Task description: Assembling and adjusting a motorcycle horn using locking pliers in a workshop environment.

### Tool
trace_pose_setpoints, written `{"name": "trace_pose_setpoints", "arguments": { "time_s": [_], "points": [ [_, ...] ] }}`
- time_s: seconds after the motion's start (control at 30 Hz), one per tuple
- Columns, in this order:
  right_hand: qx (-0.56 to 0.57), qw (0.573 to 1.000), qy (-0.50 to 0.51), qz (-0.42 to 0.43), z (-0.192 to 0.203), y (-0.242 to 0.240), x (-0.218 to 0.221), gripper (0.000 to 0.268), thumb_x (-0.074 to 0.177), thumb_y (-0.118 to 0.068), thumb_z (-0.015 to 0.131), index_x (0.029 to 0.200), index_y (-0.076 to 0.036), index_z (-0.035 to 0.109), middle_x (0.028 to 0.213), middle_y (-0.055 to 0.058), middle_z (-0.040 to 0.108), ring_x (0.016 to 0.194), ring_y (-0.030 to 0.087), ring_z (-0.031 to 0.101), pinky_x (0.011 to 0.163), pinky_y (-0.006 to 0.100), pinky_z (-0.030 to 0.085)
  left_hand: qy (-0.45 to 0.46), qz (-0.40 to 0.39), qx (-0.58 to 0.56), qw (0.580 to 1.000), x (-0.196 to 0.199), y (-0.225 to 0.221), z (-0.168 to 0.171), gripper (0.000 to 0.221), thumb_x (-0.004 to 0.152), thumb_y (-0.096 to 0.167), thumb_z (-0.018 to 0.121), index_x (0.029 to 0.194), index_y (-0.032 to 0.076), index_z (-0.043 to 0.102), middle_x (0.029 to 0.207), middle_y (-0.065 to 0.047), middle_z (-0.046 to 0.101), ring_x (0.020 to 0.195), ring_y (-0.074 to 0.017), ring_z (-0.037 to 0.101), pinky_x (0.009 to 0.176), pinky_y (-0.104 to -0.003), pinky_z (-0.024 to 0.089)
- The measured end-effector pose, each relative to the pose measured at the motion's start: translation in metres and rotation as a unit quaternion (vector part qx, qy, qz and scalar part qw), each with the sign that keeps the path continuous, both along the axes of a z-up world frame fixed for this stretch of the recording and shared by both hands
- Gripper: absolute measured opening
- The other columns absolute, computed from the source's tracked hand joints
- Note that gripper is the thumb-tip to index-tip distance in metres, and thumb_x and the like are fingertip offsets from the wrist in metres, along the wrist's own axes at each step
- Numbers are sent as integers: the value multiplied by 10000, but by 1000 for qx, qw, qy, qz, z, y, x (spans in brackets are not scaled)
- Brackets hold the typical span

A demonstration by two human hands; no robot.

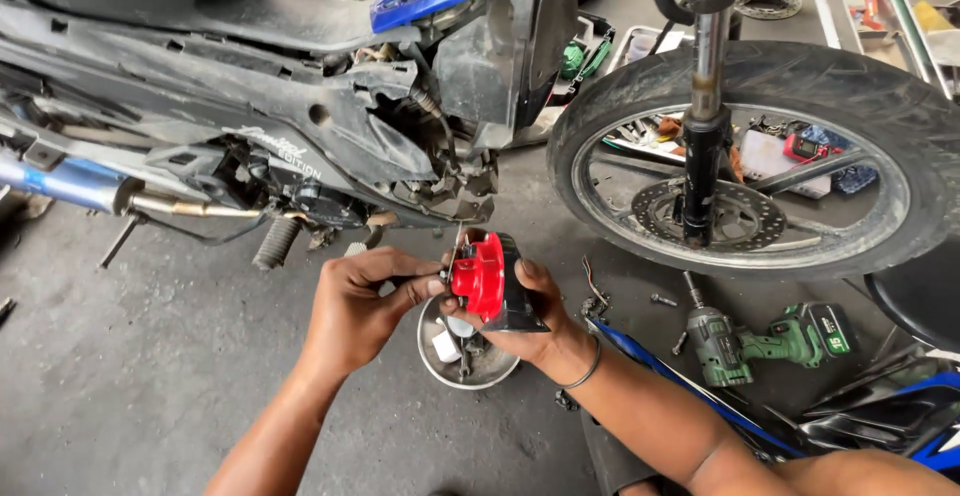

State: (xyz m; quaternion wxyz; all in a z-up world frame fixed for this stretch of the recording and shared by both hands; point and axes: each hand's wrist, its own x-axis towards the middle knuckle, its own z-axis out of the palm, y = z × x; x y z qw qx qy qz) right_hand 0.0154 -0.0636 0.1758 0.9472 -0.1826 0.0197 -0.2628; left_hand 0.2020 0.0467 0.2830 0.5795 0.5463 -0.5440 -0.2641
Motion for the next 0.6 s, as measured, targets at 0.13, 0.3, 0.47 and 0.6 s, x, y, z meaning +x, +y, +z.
{"name": "trace_pose_setpoints", "arguments": {
  "time_s": [0.13,0.3,0.47,0.6],
  "points": [
    [50,999,-21,-4,-16,8,4,884,833,-488,846,1572,-102,551,1452,209,675,1246,355,654,1088,454,523,14,-21,-4,1000,3,-2,-8,150,807,-2,970,944,16,912,846,-160,876,804,-172,790,802,-375,670],
    [136,990,-29,-3,-23,21,0,932,830,-497,853,1583,-52,531,1438,275,651,1221,415,636,1084,485,514,-62,-21,8,998,-6,9,3,159,868,-25,889,985,75,929,899,-137,901,841,-228,866,805,-401,681],
    [127,992,-21,-11,-25,19,-6,943,824,-507,847,1585,-53,526,1408,294,642,1207,421,624,1084,488,509,-76,-19,7,997,-10,9,5,148,855,-2,909,978,78,926,860,-131,895,766,-205,837,751,-363,665],
    [118,993,-6,-17,-27,19,-8,943,831,-485,823,1601,-44,505,1392,300,636,1198,428,607,1093,492,507,-68,-35,11,997,-11,10,11,143,855,-6,905,972,75,924,863,-137,904,777,-222,853,748,-377,666]
  ]
}}
